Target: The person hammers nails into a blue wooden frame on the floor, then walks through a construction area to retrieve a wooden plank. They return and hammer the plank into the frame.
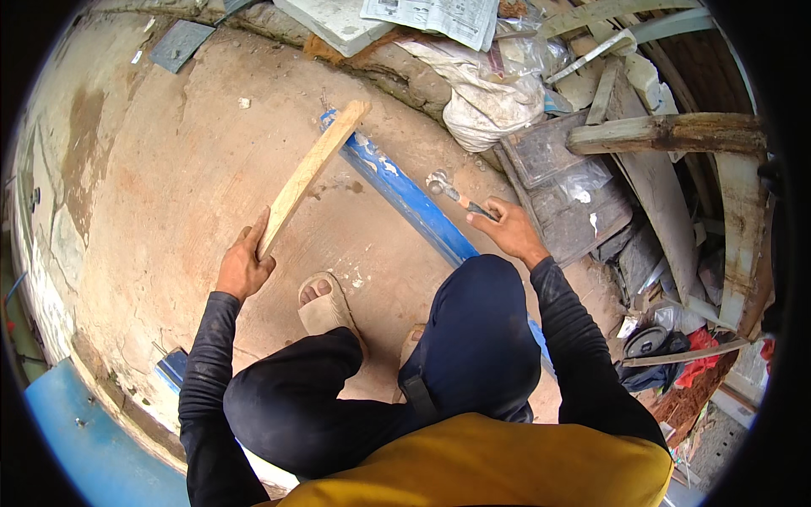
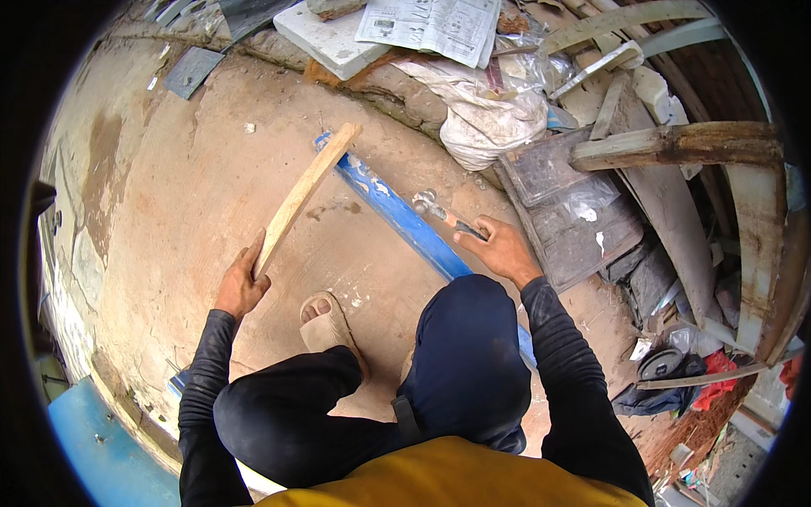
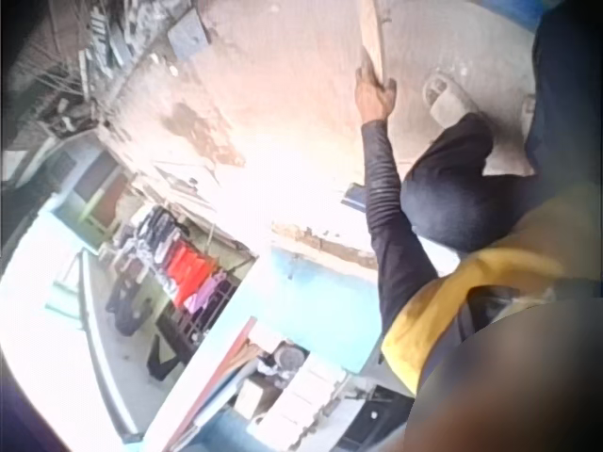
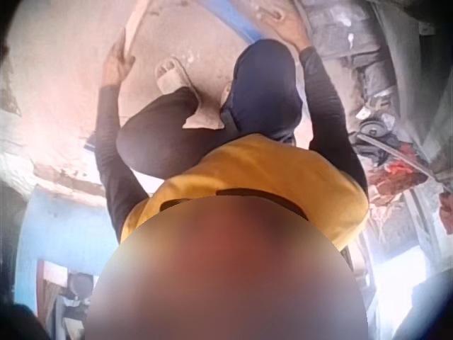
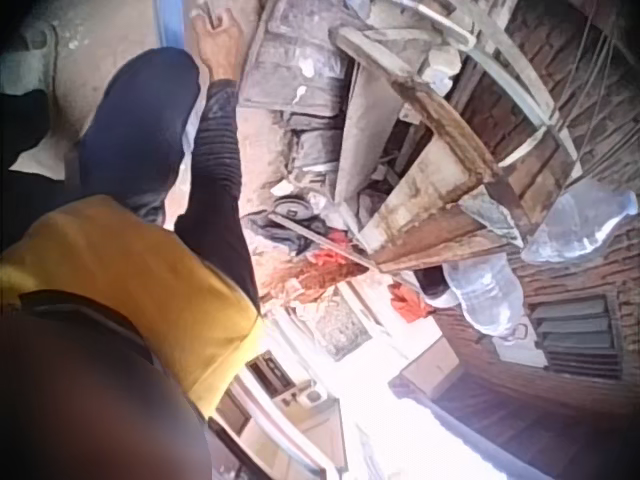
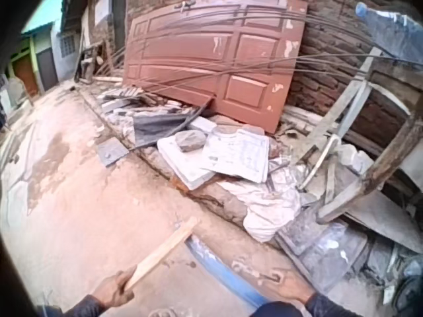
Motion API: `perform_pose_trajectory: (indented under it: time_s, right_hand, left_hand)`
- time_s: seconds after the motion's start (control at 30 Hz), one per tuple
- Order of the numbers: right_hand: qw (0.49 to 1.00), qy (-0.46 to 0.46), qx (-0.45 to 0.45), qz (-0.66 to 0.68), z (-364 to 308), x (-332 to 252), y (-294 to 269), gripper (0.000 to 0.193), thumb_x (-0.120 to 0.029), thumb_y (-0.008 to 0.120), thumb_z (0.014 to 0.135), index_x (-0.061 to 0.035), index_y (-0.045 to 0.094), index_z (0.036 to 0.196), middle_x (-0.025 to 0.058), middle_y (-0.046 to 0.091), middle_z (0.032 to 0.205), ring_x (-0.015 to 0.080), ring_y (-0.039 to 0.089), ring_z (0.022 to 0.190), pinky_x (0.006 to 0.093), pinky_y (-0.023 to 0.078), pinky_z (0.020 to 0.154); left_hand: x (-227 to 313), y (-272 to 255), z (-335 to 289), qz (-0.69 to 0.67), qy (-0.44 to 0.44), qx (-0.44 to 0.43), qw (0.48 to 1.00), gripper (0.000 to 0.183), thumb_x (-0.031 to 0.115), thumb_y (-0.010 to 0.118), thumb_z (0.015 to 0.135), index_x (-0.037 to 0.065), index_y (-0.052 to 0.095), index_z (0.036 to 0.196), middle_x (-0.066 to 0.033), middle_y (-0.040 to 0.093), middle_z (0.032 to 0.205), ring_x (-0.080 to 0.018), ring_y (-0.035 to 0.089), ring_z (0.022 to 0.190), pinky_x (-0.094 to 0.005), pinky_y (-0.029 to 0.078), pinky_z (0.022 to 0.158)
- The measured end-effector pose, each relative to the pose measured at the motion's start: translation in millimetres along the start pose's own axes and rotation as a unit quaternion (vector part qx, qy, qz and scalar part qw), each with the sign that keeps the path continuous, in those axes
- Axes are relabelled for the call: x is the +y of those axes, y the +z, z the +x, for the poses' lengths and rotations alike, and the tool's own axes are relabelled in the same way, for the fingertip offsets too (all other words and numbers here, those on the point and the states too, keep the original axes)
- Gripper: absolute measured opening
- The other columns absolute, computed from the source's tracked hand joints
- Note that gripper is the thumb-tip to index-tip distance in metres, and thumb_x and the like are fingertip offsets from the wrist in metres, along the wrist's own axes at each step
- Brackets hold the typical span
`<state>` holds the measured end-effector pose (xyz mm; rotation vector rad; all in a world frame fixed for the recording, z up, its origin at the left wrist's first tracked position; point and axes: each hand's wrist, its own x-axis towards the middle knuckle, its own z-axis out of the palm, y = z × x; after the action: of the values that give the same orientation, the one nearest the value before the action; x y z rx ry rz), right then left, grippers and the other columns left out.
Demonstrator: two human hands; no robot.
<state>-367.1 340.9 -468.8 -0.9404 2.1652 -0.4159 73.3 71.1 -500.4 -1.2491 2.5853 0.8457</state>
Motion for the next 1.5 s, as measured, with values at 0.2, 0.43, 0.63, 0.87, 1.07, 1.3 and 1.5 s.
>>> perform_pose_trajectory:
  time_s: [0.2,0.43,0.63,0.87,1.07,1.3,1.5]
  right_hand:
    - [0.968,0.206,0.069,0.128,-165.4,70.0,50.4,0.055,-0.056,0.077,0.089,-0.0019,0.069,0.094,0.0186,0.069,0.08,0.0348,0.067,0.076,0.0436,0.053,0.074]
    - [0.76,0.464,0.067,0.45,-410.4,35.4,52.5,0.058,-0.056,0.057,0.104,0.0,0.063,0.116,0.011,0.061,0.079,0.0241,0.063,0.064,0.0403,0.054,0.058]
    - [0.628,0.612,-0.049,0.478,-650.2,-27.7,53.4,0.053,-0.049,0.054,0.1,-0.0022,0.06,0.075,0.0097,0.06,0.062,0.0242,0.063,0.051,0.0398,0.052,0.046]
    - [0.419,0.665,0.136,0.604,-824.3,-162.6,136.1,0.045,-0.045,0.051,0.105,-0.002,0.066,0.102,0.0087,0.056,0.064,0.0242,0.056,0.049,0.042,0.047,0.045]
    - [0.185,0.64,0.166,0.727,-893.6,-186.3,209.2,0.041,-0.041,0.062,0.103,-0.0015,0.068,0.093,0.0076,0.055,0.064,0.019,0.048,0.046,0.0385,0.043,0.043]
    - [0.119,0.564,0.336,0.745,-1034.2,-120.6,193.5,0.029,-0.03,0.075,0.097,-0.0047,0.062,0.096,0.0071,0.06,0.067,0.0198,0.062,0.049,0.0385,0.046,0.039]
    - [0.057,0.561,0.444,0.696,-1138.8,-26.4,161.8,0.037,-0.032,0.075,0.095,-0.0021,0.058,0.107,0.0085,0.061,0.07,0.0194,0.06,0.049,0.0378,0.049,0.042]
  left_hand:
    - [16.0,-62.5,22.6,-0.234,-0.012,-0.09,0.968,0.074,-0.003,0.05,0.085,0.009,0.048,0.158,-0.0041,0.056,0.103,-0.0104,0.05,0.072,-0.0248,0.046,0.062]
    - [93.4,-165.0,-3.8,-0.266,0.044,-0.161,0.949,0.023,0.009,0.058,0.101,0.005,0.059,0.123,-0.0031,0.064,0.114,-0.0124,0.058,0.092,-0.0306,0.048,0.086]
    - [237.9,-193.3,-82.3,-0.216,0.042,-0.298,0.929,0.059,-0.002,0.052,0.098,0.009,0.044,0.156,-0.0023,0.06,0.111,-0.0124,0.054,0.092,-0.0272,0.047,0.084]
    - [477.0,-163.3,-176.1,-0.031,0.167,-0.422,0.89,0.047,0.022,0.063,0.101,0.0,0.045,0.138,-0.0089,0.067,0.103,-0.0184,0.065,0.076,-0.0345,0.053,0.071]
    - [631.9,-96.2,-242.3,0.071,0.278,-0.474,0.832,0.059,0.051,0.061,0.104,-0.007,0.071,0.111,-0.0127,0.073,0.09,-0.0224,0.07,0.079,-0.0372,0.056,0.074]
    - [811.6,-6.6,-436.4,0.102,0.384,-0.493,0.774,0.043,0.039,0.069,0.103,-0.003,0.07,0.107,-0.008,0.072,0.086,-0.0161,0.068,0.07,-0.0328,0.055,0.064]
    - [950.0,115.4,-625.1,0.172,0.66,-0.335,0.65,0.08,0.04,0.088,0.079,0.0,0.057,0.141,-0.0204,0.073,0.112,-0.0339,0.071,0.098,-0.0452,0.056,0.092]
